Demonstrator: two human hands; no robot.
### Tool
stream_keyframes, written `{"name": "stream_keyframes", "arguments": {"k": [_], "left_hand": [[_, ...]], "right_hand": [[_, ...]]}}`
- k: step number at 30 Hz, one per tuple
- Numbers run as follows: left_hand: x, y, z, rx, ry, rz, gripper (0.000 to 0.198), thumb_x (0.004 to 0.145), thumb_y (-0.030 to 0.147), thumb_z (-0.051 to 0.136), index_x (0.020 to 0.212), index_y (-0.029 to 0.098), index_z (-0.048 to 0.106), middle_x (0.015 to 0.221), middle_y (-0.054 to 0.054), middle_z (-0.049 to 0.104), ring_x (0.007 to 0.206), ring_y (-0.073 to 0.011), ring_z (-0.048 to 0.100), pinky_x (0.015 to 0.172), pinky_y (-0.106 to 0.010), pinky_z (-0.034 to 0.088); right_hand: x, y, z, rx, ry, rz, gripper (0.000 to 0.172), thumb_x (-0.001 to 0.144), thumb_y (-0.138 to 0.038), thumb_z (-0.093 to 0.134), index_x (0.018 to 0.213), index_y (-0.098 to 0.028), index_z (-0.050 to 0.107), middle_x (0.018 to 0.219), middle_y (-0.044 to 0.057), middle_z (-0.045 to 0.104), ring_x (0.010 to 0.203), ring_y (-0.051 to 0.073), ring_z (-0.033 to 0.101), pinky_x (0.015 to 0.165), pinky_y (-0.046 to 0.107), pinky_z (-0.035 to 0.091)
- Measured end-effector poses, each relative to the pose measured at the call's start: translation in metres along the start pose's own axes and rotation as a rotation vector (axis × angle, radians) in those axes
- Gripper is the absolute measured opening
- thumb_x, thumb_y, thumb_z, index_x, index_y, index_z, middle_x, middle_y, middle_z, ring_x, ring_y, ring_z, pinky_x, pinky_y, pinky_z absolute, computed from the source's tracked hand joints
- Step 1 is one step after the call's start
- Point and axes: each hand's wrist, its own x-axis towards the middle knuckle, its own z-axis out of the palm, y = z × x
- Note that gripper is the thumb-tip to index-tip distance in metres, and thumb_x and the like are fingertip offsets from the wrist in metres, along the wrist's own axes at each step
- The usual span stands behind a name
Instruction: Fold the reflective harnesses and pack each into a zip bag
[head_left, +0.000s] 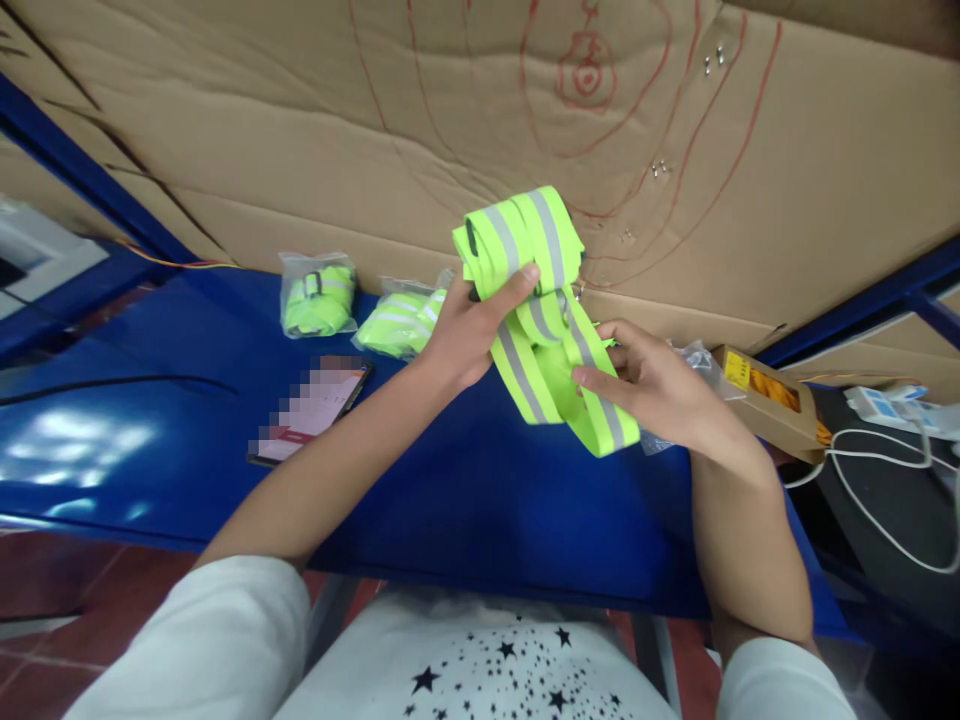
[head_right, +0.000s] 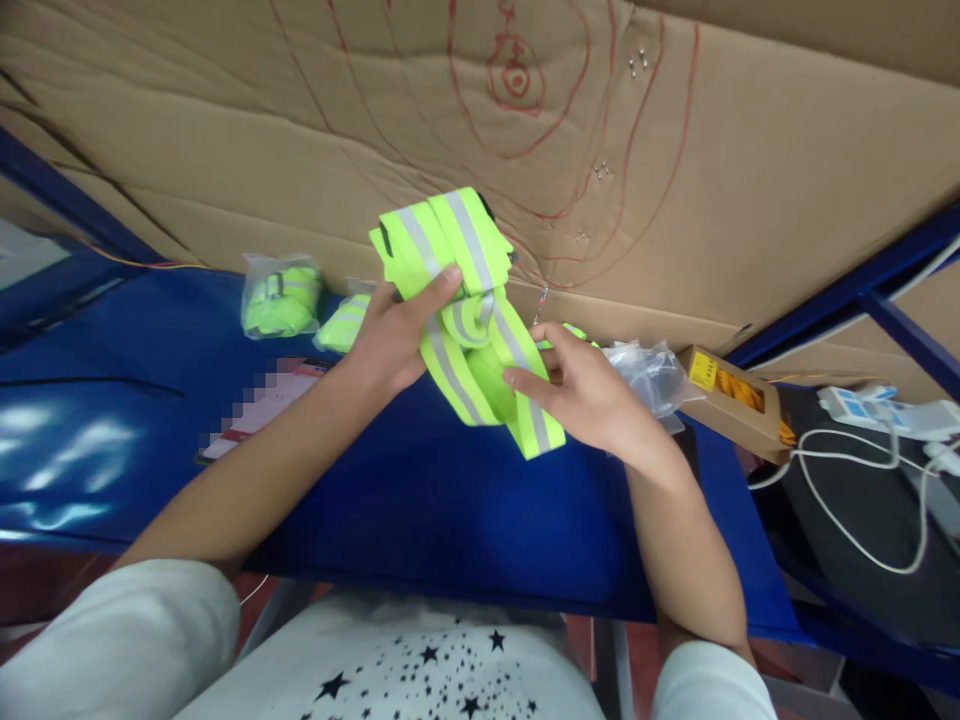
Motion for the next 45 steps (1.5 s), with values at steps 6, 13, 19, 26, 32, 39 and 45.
{"name": "stream_keyframes", "arguments": {"k": [6,13,19,26,32,39,45], "left_hand": [[0.003,0.006,-0.002,0.002,-0.044,0.028,0.045,0.076,0.044,0.09,0.113,0.023,0.074,0.117,-0.006,0.079,0.135,-0.0334,0.065,0.108,-0.044,0.057],[0.001,0.002,-0.012,0.129,-0.212,0.034,0.035,0.073,0.032,0.092,0.104,0.023,0.077,0.114,-0.003,0.08,0.116,-0.03,0.073,0.101,-0.041,0.06],[-0.003,-0.007,-0.012,0.207,-0.334,0.007,0.056,0.064,0.027,0.097,0.115,0.023,0.074,0.128,-0.006,0.075,0.133,-0.031,0.063,0.108,-0.038,0.055],[-0.021,-0.021,0.002,0.002,-0.384,-0.348,0.046,0.062,0.022,0.097,0.102,0.017,0.076,0.101,-0.007,0.08,0.097,-0.0284,0.077,0.092,-0.041,0.061],[-0.027,-0.031,0.013,-0.236,-0.282,-0.509,0.038,0.065,0.025,0.093,0.098,0.016,0.076,0.09,-0.004,0.08,0.086,-0.0249,0.077,0.088,-0.039,0.061],[-0.03,-0.043,0.015,-0.221,-0.414,-0.573,0.045,0.06,0.011,0.092,0.101,0.019,0.077,0.094,-0.004,0.079,0.091,-0.0242,0.077,0.091,-0.039,0.059],[-0.034,-0.058,0.014,-0.187,-0.345,-0.587,0.05,0.056,0.011,0.094,0.103,0.017,0.079,0.098,-0.006,0.079,0.096,-0.0259,0.076,0.095,-0.04,0.058]], "right_hand": [[0.006,-0.002,0.011,-0.186,-0.045,0.017,0.033,0.099,-0.049,0.062,0.082,-0.022,0.054,0.062,-0.004,0.048,0.058,0.013,0.045,0.059,0.029,0.036],[0.01,0.01,-0.014,-0.285,-0.108,-0.045,0.032,0.091,-0.049,0.074,0.08,-0.02,0.067,0.081,0.001,0.066,0.074,0.015,0.057,0.07,0.03,0.046],[0.0,0.005,-0.046,0.008,0.056,-0.14,0.061,0.095,-0.056,0.069,0.15,-0.033,0.055,0.142,0.006,0.064,0.118,0.023,0.068,0.098,0.042,0.059],[0.014,0.002,-0.004,-0.062,0.208,-0.39,0.057,0.085,-0.049,0.083,0.135,-0.028,0.065,0.139,0.006,0.068,0.13,0.028,0.065,0.116,0.047,0.053],[0.018,0.008,0.005,-0.132,0.416,-0.424,0.047,0.088,-0.045,0.081,0.129,-0.027,0.066,0.133,0.006,0.07,0.128,0.029,0.066,0.116,0.048,0.052],[0.013,0.007,0.019,-0.28,0.541,-0.451,0.049,0.09,-0.051,0.077,0.132,-0.03,0.062,0.132,0.006,0.069,0.127,0.03,0.065,0.116,0.049,0.052],[0.015,0.014,0.034,-0.271,0.621,-0.392,0.044,0.095,-0.049,0.07,0.133,-0.031,0.06,0.136,0.009,0.065,0.131,0.031,0.062,0.118,0.049,0.049]]}}
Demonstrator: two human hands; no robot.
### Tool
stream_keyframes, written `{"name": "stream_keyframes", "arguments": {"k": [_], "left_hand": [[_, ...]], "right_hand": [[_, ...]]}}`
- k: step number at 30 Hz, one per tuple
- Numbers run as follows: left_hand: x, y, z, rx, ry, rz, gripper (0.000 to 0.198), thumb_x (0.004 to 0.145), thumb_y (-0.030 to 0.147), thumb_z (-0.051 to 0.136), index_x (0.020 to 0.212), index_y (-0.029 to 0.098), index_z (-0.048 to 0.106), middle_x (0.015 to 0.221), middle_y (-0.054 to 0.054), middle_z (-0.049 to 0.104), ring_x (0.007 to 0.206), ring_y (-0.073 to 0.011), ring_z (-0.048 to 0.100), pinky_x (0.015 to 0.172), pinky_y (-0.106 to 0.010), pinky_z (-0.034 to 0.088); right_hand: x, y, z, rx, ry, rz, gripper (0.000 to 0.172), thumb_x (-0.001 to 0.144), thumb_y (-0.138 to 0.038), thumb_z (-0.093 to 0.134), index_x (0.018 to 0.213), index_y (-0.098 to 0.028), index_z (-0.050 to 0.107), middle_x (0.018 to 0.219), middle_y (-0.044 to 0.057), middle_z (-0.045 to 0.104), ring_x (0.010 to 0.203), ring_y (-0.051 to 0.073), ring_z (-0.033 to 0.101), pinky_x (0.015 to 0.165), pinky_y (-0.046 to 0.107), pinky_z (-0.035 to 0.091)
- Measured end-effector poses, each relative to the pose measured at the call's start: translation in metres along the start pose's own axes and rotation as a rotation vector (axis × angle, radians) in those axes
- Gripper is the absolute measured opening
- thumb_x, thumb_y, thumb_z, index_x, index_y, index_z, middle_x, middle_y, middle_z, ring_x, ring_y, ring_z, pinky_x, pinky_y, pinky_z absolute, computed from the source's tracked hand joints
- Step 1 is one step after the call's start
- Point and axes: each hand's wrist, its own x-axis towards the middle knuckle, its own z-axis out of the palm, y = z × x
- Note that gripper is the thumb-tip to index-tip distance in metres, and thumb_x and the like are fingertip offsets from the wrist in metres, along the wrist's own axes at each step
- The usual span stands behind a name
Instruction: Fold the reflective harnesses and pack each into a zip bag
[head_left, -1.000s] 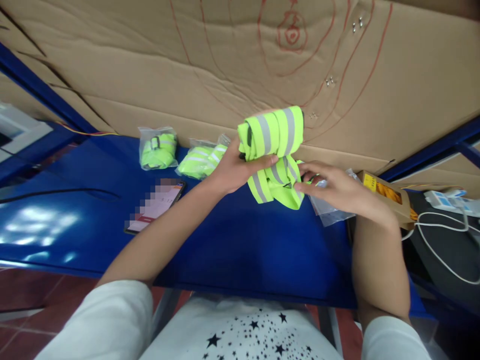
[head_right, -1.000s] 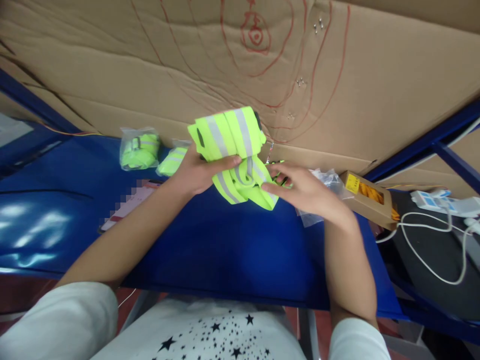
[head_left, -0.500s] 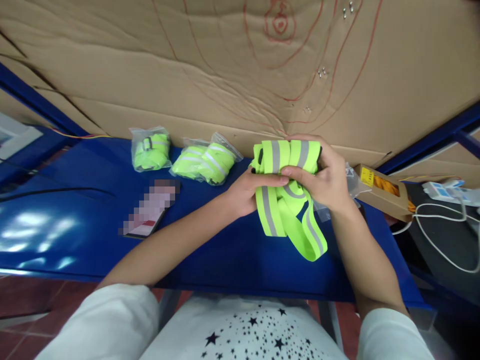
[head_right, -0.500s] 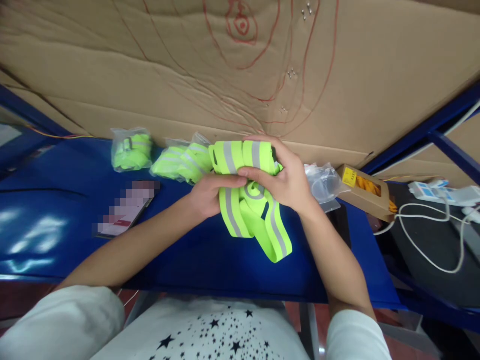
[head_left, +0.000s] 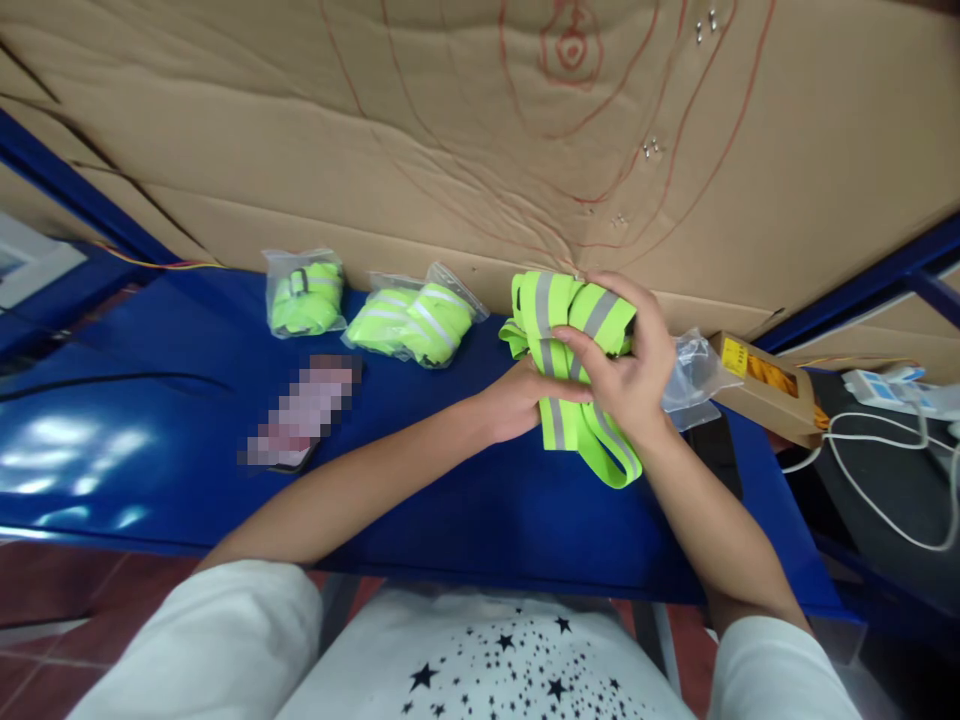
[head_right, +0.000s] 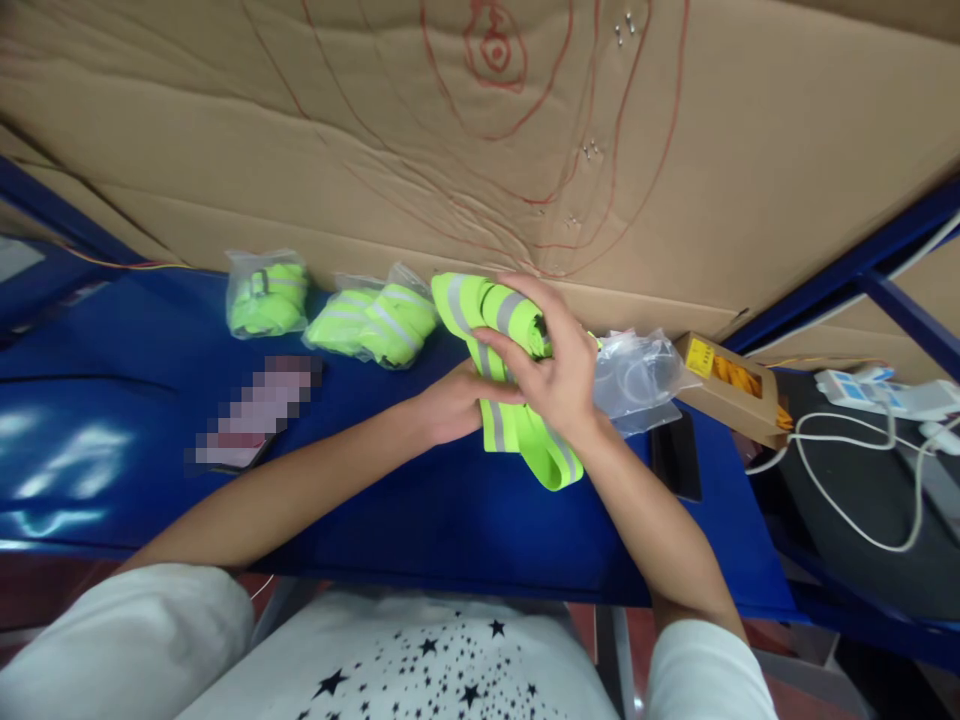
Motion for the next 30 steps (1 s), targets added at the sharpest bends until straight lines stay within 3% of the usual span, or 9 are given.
{"name": "stream_keyframes", "arguments": {"k": [5,8,11,15,18,21,23,28,30], "left_hand": [[0.003,-0.005,0.001,-0.009,0.062,0.04,0.051,0.054,0.015,0.097,0.101,0.017,0.077,0.091,-0.004,0.078,0.09,-0.0239,0.075,0.093,-0.041,0.057],[0.001,-0.001,0.002,0.049,0.021,-0.03,0.033,0.061,0.02,0.094,0.087,0.014,0.075,0.075,-0.003,0.073,0.069,-0.0179,0.07,0.074,-0.034,0.057],[-0.004,0.01,0.004,0.074,-0.038,-0.08,0.026,0.066,0.021,0.093,0.079,0.013,0.072,0.066,-0.002,0.069,0.058,-0.013,0.063,0.06,-0.028,0.051],[-0.011,0.029,0.005,0.065,-0.041,-0.035,0.027,0.064,0.017,0.094,0.079,0.012,0.071,0.069,-0.001,0.071,0.061,-0.0118,0.066,0.065,-0.026,0.054],[-0.015,0.04,0.001,0.039,-0.107,-0.016,0.038,0.057,0.022,0.099,0.086,0.015,0.074,0.082,-0.004,0.077,0.078,-0.0203,0.074,0.078,-0.032,0.059],[-0.018,0.044,-0.003,0.042,-0.222,0.006,0.06,0.05,0.055,0.101,0.092,0.019,0.076,0.094,-0.006,0.079,0.106,-0.0347,0.075,0.088,-0.041,0.061],[-0.019,0.044,-0.003,0.055,-0.244,0.031,0.069,0.054,0.072,0.093,0.097,0.021,0.076,0.098,-0.007,0.08,0.117,-0.0378,0.072,0.091,-0.043,0.06],[-0.02,0.045,0.002,0.119,-0.24,-0.005,0.041,0.068,0.037,0.094,0.1,0.019,0.076,0.098,-0.006,0.08,0.099,-0.0299,0.076,0.086,-0.039,0.06],[-0.021,0.047,0.003,0.168,-0.251,-0.025,0.038,0.066,0.027,0.092,0.098,0.017,0.076,0.098,-0.008,0.079,0.093,-0.028,0.076,0.083,-0.038,0.06]], "right_hand": [[0.005,0.003,0.005,0.11,0.001,0.049,0.042,0.094,-0.044,0.071,0.131,-0.028,0.06,0.132,0.007,0.067,0.126,0.028,0.065,0.113,0.047,0.052],[0.01,0.003,-0.004,0.17,-0.096,0.013,0.039,0.09,-0.041,0.077,0.124,-0.028,0.065,0.127,0.005,0.07,0.12,0.026,0.068,0.108,0.043,0.055],[0.012,0.005,-0.017,0.16,-0.152,-0.085,0.031,0.092,-0.035,0.074,0.122,-0.028,0.067,0.124,0.004,0.072,0.118,0.026,0.069,0.106,0.043,0.057],[0.017,0.008,-0.028,0.152,-0.264,-0.309,0.026,0.098,-0.027,0.062,0.124,-0.03,0.068,0.126,0.003,0.073,0.123,0.026,0.069,0.11,0.047,0.055],[0.022,0.005,-0.034,0.134,-0.286,-0.375,0.024,0.099,-0.026,0.061,0.121,-0.031,0.069,0.127,0.002,0.073,0.121,0.027,0.069,0.112,0.048,0.053],[0.026,0.0,-0.044,0.135,-0.344,-0.336,0.019,0.099,-0.028,0.061,0.116,-0.032,0.069,0.126,0.0,0.073,0.126,0.027,0.067,0.119,0.051,0.047],[0.03,-0.002,-0.053,0.153,-0.437,-0.296,0.02,0.098,-0.029,0.062,0.117,-0.032,0.068,0.13,0.0,0.071,0.138,0.028,0.06,0.126,0.055,0.039],[0.037,0.008,-0.074,0.329,-0.801,-0.194,0.038,0.093,-0.051,0.07,0.125,-0.031,0.067,0.161,0.0,0.049,0.161,0.031,0.031,0.133,0.057,0.026],[0.037,0.011,-0.075,0.477,-0.78,-0.108,0.056,0.088,-0.066,0.07,0.132,-0.032,0.066,0.167,0.0,0.041,0.161,0.033,0.028,0.132,0.057,0.03]]}}
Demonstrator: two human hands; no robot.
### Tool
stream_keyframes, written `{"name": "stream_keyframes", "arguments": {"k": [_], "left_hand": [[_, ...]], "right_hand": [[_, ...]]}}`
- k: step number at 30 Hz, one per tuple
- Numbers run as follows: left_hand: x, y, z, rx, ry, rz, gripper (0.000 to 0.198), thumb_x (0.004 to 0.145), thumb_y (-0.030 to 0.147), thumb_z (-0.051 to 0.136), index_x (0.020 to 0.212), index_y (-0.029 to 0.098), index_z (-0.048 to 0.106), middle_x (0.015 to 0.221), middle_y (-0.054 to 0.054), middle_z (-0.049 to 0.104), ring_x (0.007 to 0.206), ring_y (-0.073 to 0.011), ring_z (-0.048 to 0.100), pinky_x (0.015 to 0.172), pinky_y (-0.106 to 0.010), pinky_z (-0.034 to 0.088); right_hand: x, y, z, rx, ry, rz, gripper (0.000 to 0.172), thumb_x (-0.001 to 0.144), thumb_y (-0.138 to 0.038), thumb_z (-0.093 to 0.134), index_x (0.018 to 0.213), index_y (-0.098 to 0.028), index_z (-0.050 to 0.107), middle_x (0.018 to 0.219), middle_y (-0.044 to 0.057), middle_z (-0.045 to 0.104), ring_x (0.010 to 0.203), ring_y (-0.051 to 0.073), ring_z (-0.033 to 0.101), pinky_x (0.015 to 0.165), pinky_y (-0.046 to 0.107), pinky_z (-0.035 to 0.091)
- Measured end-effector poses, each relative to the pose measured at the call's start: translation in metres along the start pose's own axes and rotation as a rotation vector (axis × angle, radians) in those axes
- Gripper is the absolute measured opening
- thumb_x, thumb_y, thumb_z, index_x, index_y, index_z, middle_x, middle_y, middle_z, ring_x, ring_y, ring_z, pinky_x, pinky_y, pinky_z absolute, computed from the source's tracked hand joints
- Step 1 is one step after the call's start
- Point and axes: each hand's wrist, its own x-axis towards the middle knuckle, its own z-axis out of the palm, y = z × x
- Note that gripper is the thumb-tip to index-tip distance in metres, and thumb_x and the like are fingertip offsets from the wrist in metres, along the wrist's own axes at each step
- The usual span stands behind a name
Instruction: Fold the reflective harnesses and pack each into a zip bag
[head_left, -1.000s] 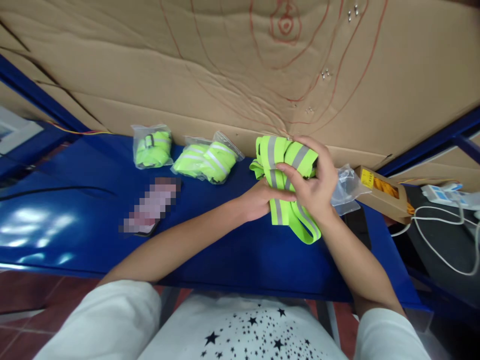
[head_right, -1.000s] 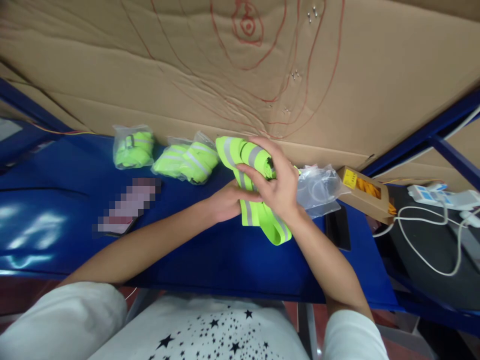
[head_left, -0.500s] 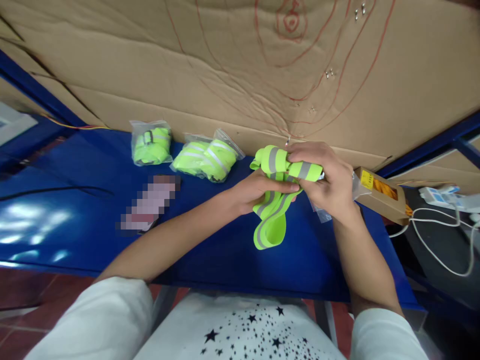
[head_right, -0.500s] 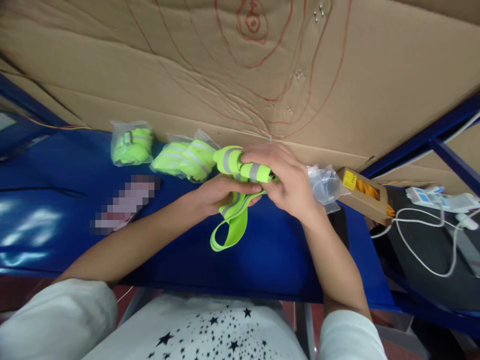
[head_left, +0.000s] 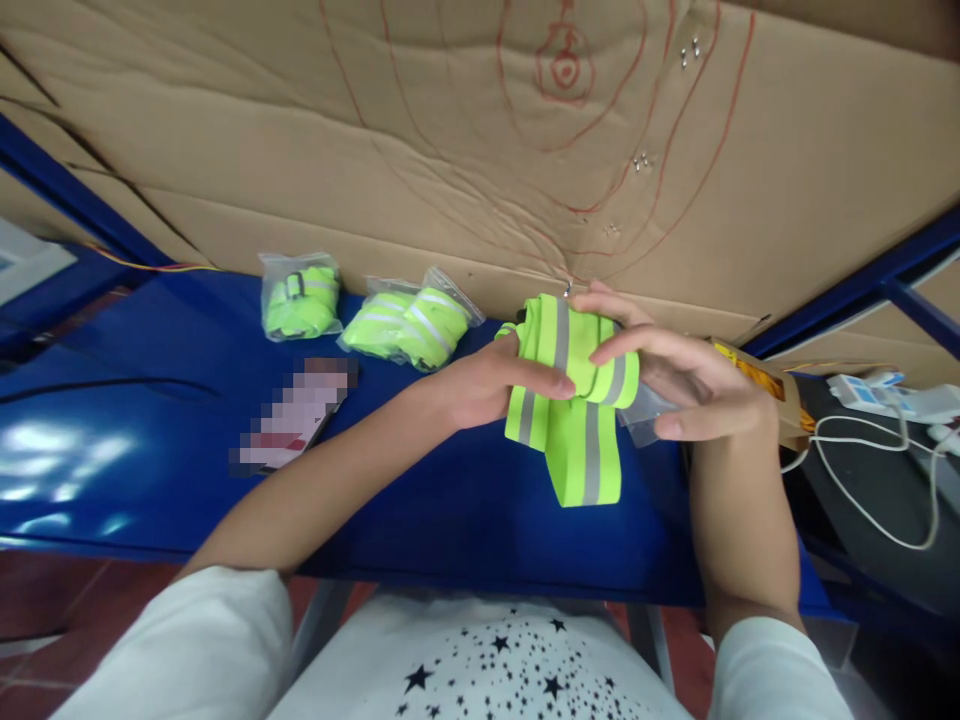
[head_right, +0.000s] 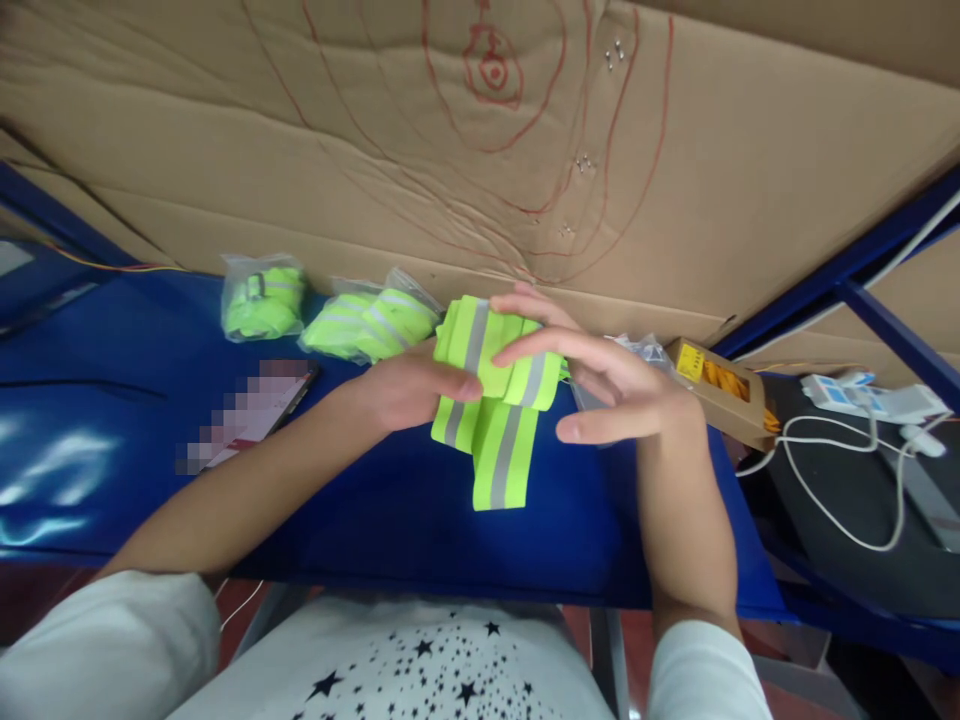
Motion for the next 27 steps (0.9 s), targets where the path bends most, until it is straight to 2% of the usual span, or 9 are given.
{"name": "stream_keyframes", "arguments": {"k": [2,4,6,8,10,12,18,22,27], "left_hand": [[-0.001,0.002,0.0,0.048,0.014,0.025,0.043,0.063,0.02,0.091,0.103,0.018,0.075,0.103,-0.008,0.079,0.099,-0.0297,0.076,0.084,-0.038,0.06],[-0.001,0.002,0.0,0.073,0.067,0.107,0.06,0.057,0.011,0.09,0.114,0.022,0.072,0.114,-0.006,0.077,0.11,-0.0312,0.073,0.086,-0.037,0.06],[-0.001,0.002,0.0,0.061,0.144,0.174,0.078,0.05,0.001,0.085,0.121,0.027,0.068,0.124,-0.003,0.074,0.119,-0.0309,0.07,0.085,-0.034,0.059],[0.002,0.0,0.0,0.015,0.215,0.196,0.083,0.045,-0.004,0.078,0.122,0.028,0.067,0.126,-0.001,0.072,0.123,-0.0306,0.068,0.084,-0.033,0.059],[0.006,-0.002,-0.002,-0.036,0.247,0.179,0.078,0.045,-0.004,0.072,0.117,0.025,0.068,0.122,-0.001,0.074,0.122,-0.0314,0.068,0.09,-0.036,0.059],[0.009,-0.005,-0.003,-0.083,0.228,0.142,0.067,0.047,-0.001,0.069,0.109,0.021,0.07,0.115,-0.003,0.076,0.121,-0.0333,0.069,0.096,-0.042,0.059],[0.009,-0.004,-0.007,-0.159,0.124,-0.021,0.041,0.054,0.007,0.069,0.093,0.015,0.075,0.102,-0.007,0.08,0.118,-0.0378,0.07,0.1,-0.049,0.057],[0.007,-0.002,-0.013,-0.136,0.088,-0.075,0.042,0.055,0.008,0.07,0.096,0.014,0.076,0.103,-0.008,0.081,0.117,-0.037,0.071,0.104,-0.05,0.056],[0.007,-0.003,-0.02,-0.087,0.059,-0.114,0.051,0.053,0.005,0.07,0.102,0.015,0.077,0.105,-0.008,0.081,0.112,-0.0365,0.073,0.101,-0.05,0.057]], "right_hand": [[0.002,0.003,0.006,0.118,0.204,0.047,0.063,0.089,-0.066,0.071,0.142,-0.034,0.059,0.167,-0.001,0.041,0.159,0.03,0.033,0.131,0.053,0.033],[0.006,0.005,0.016,0.192,0.331,0.168,0.063,0.09,-0.053,0.076,0.147,-0.035,0.055,0.16,0.0,0.05,0.15,0.027,0.048,0.126,0.049,0.043],[0.009,0.008,0.025,0.249,0.304,0.323,0.058,0.088,-0.047,0.08,0.141,-0.031,0.062,0.143,0.003,0.065,0.131,0.026,0.065,0.11,0.045,0.058],[0.011,0.012,0.032,0.305,0.29,0.418,0.055,0.084,-0.047,0.085,0.132,-0.028,0.068,0.125,0.003,0.074,0.11,0.025,0.073,0.092,0.041,0.066],[0.013,0.015,0.036,0.307,0.347,0.431,0.055,0.078,-0.046,0.089,0.126,-0.026,0.072,0.113,0.002,0.077,0.1,0.023,0.074,0.085,0.037,0.066],[0.014,0.018,0.038,0.297,0.392,0.416,0.057,0.075,-0.045,0.092,0.124,-0.025,0.073,0.11,0.001,0.077,0.1,0.023,0.074,0.085,0.036,0.066],[0.017,0.025,0.041,0.338,0.475,0.474,0.043,0.08,-0.053,0.086,0.109,-0.023,0.077,0.105,0.003,0.078,0.093,0.023,0.075,0.078,0.035,0.065],[0.016,0.026,0.04,0.366,0.428,0.504,0.039,0.078,-0.05,0.088,0.104,-0.023,0.078,0.102,0.002,0.079,0.09,0.021,0.075,0.077,0.032,0.064],[0.017,0.028,0.038,0.449,0.306,0.538,0.049,0.068,-0.047,0.095,0.106,-0.021,0.077,0.092,0.001,0.077,0.076,0.018,0.07,0.066,0.03,0.061]]}}
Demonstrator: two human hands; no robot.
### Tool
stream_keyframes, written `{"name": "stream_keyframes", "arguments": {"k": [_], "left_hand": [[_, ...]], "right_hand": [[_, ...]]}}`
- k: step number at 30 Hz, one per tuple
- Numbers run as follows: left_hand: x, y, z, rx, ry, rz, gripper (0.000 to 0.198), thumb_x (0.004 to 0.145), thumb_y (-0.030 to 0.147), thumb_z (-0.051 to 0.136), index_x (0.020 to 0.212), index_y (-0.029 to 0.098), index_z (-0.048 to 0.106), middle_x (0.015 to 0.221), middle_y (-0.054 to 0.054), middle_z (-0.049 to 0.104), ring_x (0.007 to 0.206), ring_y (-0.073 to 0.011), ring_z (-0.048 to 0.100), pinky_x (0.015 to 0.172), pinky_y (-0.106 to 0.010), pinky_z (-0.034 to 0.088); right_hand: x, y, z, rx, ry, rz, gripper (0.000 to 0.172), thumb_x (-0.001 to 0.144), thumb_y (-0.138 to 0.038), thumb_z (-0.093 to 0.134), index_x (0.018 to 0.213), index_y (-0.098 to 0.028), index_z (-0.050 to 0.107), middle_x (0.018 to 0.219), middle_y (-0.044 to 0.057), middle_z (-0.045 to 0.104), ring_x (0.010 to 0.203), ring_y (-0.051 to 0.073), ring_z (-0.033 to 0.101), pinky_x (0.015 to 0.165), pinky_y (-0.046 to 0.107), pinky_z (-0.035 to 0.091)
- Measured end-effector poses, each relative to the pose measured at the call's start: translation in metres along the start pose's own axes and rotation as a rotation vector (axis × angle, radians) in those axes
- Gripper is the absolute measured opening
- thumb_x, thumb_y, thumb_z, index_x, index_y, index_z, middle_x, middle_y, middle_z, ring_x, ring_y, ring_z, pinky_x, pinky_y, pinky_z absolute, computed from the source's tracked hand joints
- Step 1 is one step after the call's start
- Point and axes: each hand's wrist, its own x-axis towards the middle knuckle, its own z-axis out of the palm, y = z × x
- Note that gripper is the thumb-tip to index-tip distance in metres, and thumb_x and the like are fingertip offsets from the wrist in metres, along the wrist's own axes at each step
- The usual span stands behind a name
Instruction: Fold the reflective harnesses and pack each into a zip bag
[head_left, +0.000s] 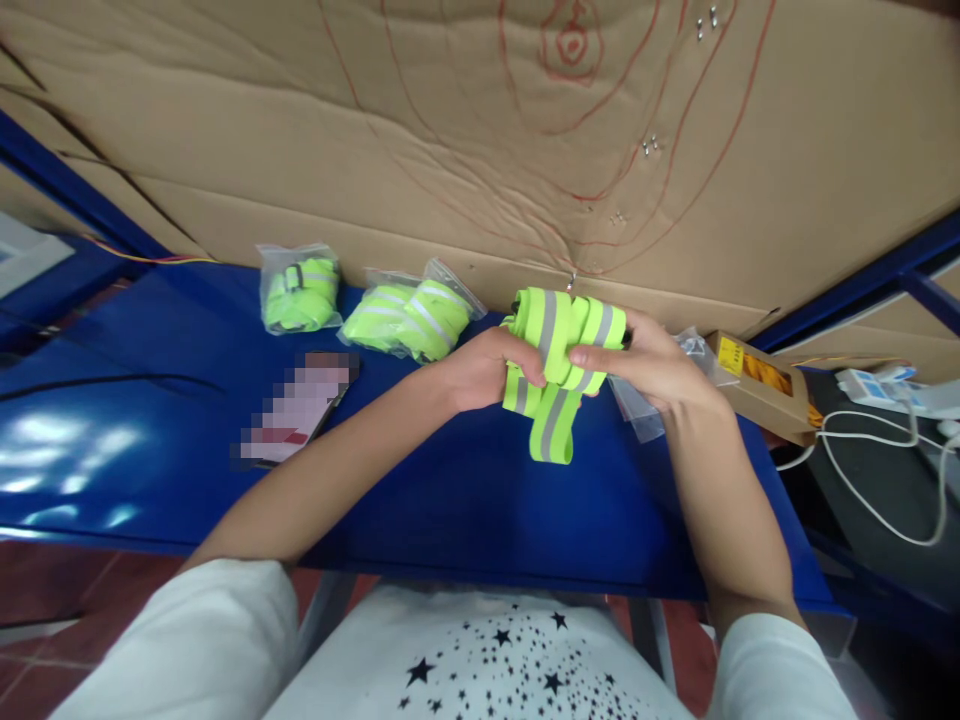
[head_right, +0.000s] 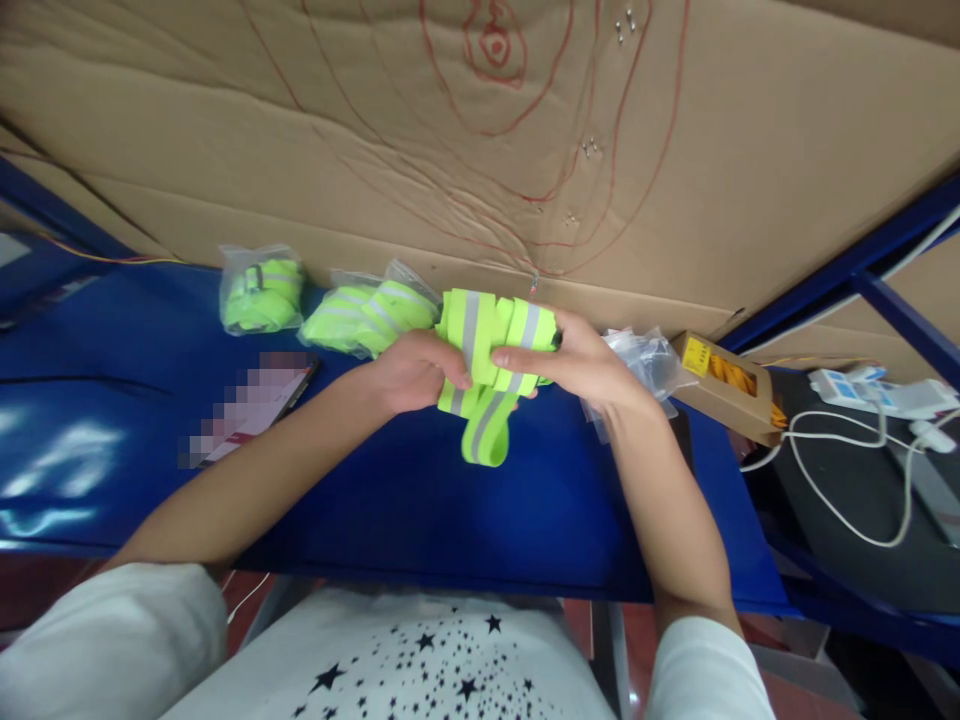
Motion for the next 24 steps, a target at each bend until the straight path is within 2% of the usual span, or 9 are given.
{"name": "stream_keyframes", "arguments": {"k": [3,7,9,12,14,16,19,21,24], "left_hand": [[0.002,-0.001,-0.005,0.055,-0.002,0.006,0.056,0.053,0.005,0.071,0.108,0.016,0.077,0.106,-0.008,0.081,0.111,-0.036,0.074,0.1,-0.05,0.058],[0.009,-0.005,-0.006,-0.003,-0.022,0.0,0.048,0.061,0.016,0.077,0.109,0.019,0.076,0.109,-0.01,0.081,0.115,-0.0387,0.073,0.101,-0.054,0.057],[0.01,-0.007,-0.003,-0.073,-0.002,0.036,0.042,0.065,0.018,0.074,0.107,0.02,0.076,0.11,-0.009,0.08,0.116,-0.0382,0.073,0.103,-0.055,0.056],[0.007,-0.003,0.005,-0.13,0.084,0.17,0.031,0.068,0.019,0.069,0.099,0.021,0.073,0.112,-0.007,0.079,0.12,-0.0348,0.07,0.106,-0.053,0.055],[0.002,0.002,0.01,-0.117,0.106,0.266,0.028,0.07,0.025,0.072,0.098,0.022,0.071,0.117,-0.006,0.077,0.127,-0.0351,0.066,0.106,-0.05,0.054],[-0.003,0.008,0.013,-0.069,0.114,0.322,0.034,0.073,0.04,0.078,0.102,0.024,0.071,0.121,-0.005,0.075,0.133,-0.0374,0.061,0.105,-0.049,0.055],[-0.006,0.013,0.014,0.01,0.167,0.317,0.049,0.075,0.059,0.084,0.108,0.025,0.071,0.121,-0.006,0.073,0.135,-0.0388,0.059,0.101,-0.047,0.056],[-0.005,0.015,0.012,0.026,0.208,0.313,0.043,0.076,0.051,0.088,0.104,0.024,0.071,0.117,-0.005,0.074,0.134,-0.0358,0.06,0.099,-0.043,0.057],[-0.003,0.015,0.007,0.036,0.238,0.375,0.036,0.072,0.029,0.092,0.102,0.023,0.071,0.116,-0.002,0.075,0.131,-0.031,0.064,0.102,-0.04,0.056]], "right_hand": [[0.001,-0.001,0.002,0.003,-0.004,-0.016,0.053,0.068,-0.047,0.095,0.109,-0.02,0.076,0.095,0.002,0.076,0.08,0.019,0.071,0.071,0.031,0.062],[0.0,-0.004,0.006,-0.135,0.128,-0.14,0.051,0.075,-0.051,0.089,0.116,-0.025,0.073,0.095,0.001,0.074,0.08,0.021,0.07,0.073,0.037,0.063],[-0.002,-0.007,0.007,-0.318,0.217,-0.278,0.05,0.078,-0.05,0.086,0.12,-0.027,0.072,0.106,0.003,0.075,0.094,0.025,0.071,0.087,0.043,0.063],[-0.002,-0.008,0.006,-0.577,0.294,-0.489,0.042,0.087,-0.046,0.08,0.123,-0.027,0.072,0.128,0.005,0.071,0.121,0.03,0.065,0.113,0.05,0.052],[-0.002,-0.006,0.006,-0.657,0.281,-0.581,0.036,0.094,-0.044,0.072,0.127,-0.029,0.071,0.133,0.006,0.069,0.128,0.03,0.062,0.119,0.052,0.046],[-0.001,-0.004,0.007,-0.696,0.251,-0.656,0.033,0.099,-0.042,0.064,0.129,-0.031,0.07,0.137,0.005,0.067,0.132,0.031,0.06,0.121,0.052,0.044],[0.0,-0.001,0.008,-0.781,0.183,-0.768,0.032,0.103,-0.036,0.057,0.133,-0.033,0.069,0.142,0.003,0.065,0.138,0.029,0.057,0.124,0.05,0.04],[-0.001,-0.002,0.009,-0.842,0.119,-0.804,0.037,0.103,-0.028,0.054,0.137,-0.031,0.065,0.146,0.005,0.061,0.145,0.029,0.05,0.128,0.052,0.035],[-0.002,-0.006,0.008,-0.779,-0.013,-0.7,0.056,0.099,-0.032,0.059,0.154,-0.029,0.048,0.163,0.007,0.042,0.16,0.029,0.029,0.134,0.053,0.025]]}}
